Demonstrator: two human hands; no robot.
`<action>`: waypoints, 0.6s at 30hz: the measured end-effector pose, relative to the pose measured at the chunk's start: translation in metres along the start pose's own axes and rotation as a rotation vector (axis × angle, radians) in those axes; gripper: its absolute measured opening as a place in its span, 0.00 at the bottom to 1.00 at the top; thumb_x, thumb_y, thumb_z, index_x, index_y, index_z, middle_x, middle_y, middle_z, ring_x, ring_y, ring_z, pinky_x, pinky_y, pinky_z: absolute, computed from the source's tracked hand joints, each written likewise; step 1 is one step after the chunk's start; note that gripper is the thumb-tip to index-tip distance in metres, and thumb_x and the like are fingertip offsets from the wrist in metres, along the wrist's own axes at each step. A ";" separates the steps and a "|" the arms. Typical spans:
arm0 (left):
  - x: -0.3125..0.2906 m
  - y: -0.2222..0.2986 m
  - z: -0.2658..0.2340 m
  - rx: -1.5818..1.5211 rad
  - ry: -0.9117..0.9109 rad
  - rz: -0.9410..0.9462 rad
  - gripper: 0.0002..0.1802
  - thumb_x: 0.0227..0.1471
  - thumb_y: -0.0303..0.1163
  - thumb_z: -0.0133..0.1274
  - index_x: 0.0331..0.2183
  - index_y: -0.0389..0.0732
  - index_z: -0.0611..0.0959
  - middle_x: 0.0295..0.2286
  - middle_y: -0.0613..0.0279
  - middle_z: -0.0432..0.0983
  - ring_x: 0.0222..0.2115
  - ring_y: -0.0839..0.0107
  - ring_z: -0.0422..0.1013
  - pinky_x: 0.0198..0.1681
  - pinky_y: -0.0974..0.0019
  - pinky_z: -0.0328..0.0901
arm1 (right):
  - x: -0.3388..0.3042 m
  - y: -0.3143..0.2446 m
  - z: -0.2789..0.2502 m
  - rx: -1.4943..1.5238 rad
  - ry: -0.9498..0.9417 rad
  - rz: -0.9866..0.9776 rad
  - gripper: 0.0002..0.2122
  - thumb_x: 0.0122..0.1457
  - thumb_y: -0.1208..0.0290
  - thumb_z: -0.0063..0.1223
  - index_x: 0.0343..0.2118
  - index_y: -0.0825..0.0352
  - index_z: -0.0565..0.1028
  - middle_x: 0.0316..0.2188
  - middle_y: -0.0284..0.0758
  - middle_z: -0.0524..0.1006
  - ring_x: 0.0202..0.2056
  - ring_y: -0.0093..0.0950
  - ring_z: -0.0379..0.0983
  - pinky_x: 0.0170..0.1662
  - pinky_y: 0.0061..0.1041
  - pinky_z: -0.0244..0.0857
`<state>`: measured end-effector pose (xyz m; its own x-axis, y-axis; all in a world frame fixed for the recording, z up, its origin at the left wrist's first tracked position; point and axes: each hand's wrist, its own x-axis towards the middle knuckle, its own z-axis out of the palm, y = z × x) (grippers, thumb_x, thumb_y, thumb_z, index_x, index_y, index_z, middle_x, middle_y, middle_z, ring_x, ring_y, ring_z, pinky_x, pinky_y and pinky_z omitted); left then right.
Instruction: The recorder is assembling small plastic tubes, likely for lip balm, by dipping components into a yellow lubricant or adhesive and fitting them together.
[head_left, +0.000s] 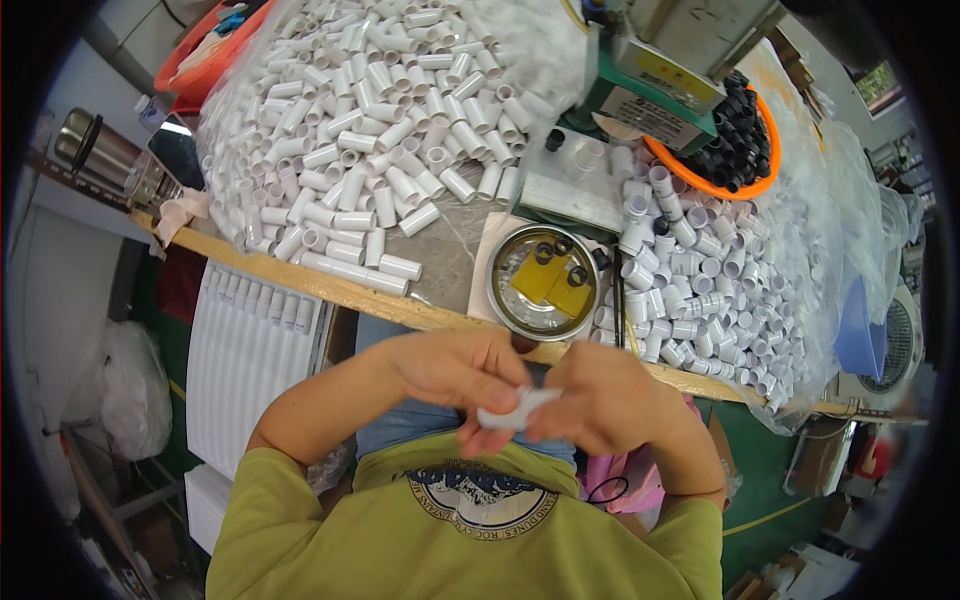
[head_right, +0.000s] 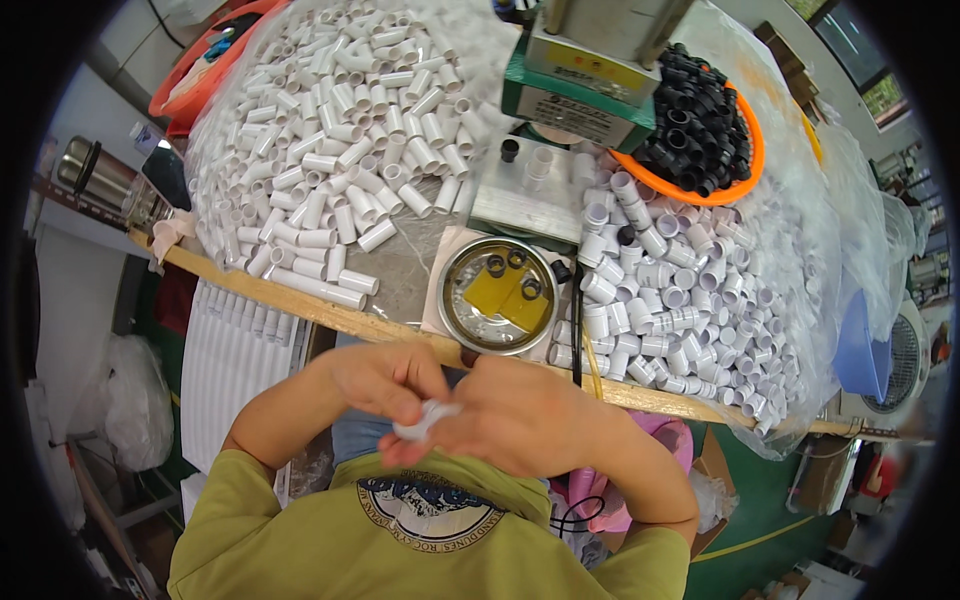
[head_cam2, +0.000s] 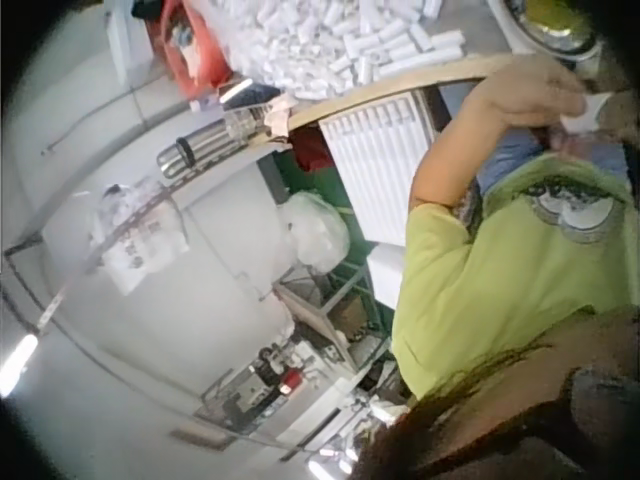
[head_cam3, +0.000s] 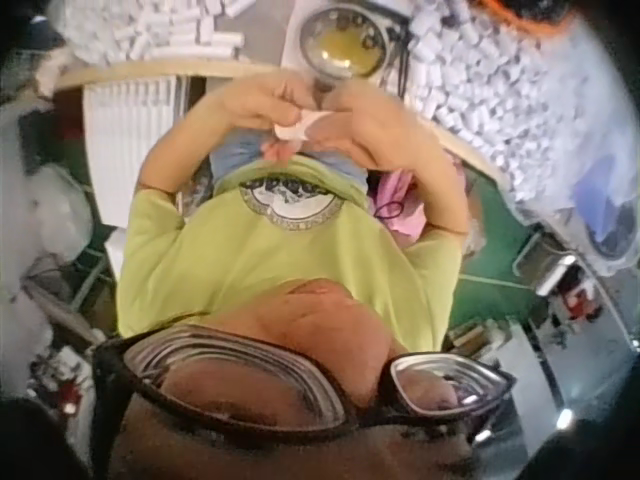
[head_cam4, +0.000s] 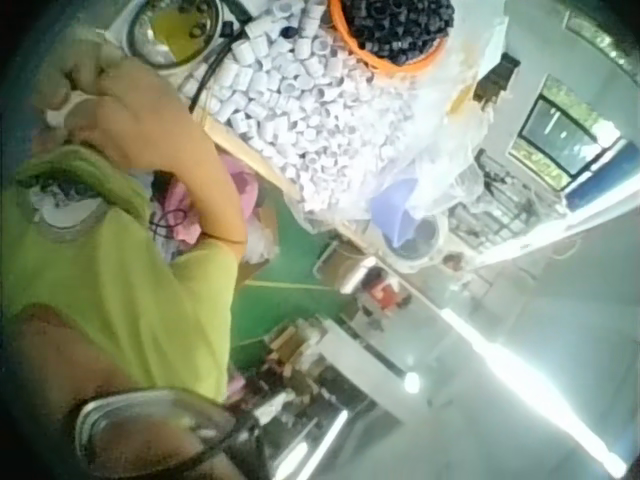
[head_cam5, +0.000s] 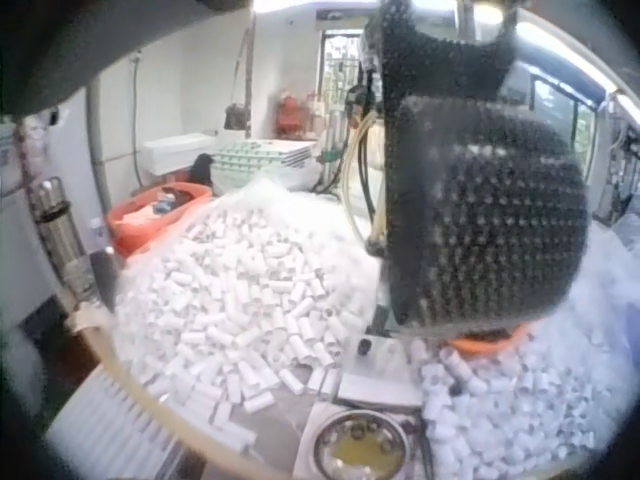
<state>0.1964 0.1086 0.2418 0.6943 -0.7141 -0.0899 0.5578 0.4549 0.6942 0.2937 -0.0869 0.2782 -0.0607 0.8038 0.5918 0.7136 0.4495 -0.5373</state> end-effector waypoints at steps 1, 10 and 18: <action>-0.001 0.000 0.001 0.020 -0.026 -0.014 0.16 0.51 0.35 0.56 0.35 0.30 0.78 0.26 0.55 0.78 0.22 0.71 0.75 0.25 0.73 0.69 | 0.007 -0.002 -0.007 -0.063 -0.055 -0.108 0.08 0.51 0.69 0.59 0.33 0.61 0.75 0.22 0.32 0.71 0.20 0.27 0.66 0.21 0.19 0.58; 0.034 0.013 0.017 1.881 0.836 0.853 0.23 0.38 0.23 0.60 0.41 0.35 0.76 0.31 0.54 0.74 0.29 0.57 0.72 0.32 0.65 0.69 | -0.007 -0.002 0.000 0.457 0.598 0.888 0.09 0.57 0.74 0.54 0.34 0.71 0.67 0.18 0.29 0.75 0.20 0.11 0.68 0.23 0.14 0.61; 0.064 0.030 0.005 0.847 0.782 0.524 0.10 0.50 0.24 0.54 0.36 0.37 0.73 0.30 0.68 0.69 0.29 0.80 0.67 0.32 0.76 0.63 | -0.078 0.096 -0.204 -0.662 1.215 0.776 0.10 0.56 0.68 0.52 0.36 0.70 0.75 0.26 0.30 0.75 0.23 0.17 0.66 0.26 0.17 0.62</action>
<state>0.2553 0.0735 0.2606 0.9870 0.0834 0.1372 -0.1285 -0.1016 0.9865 0.5090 -0.1857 0.3028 0.7868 -0.1756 0.5917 0.4889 -0.4077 -0.7712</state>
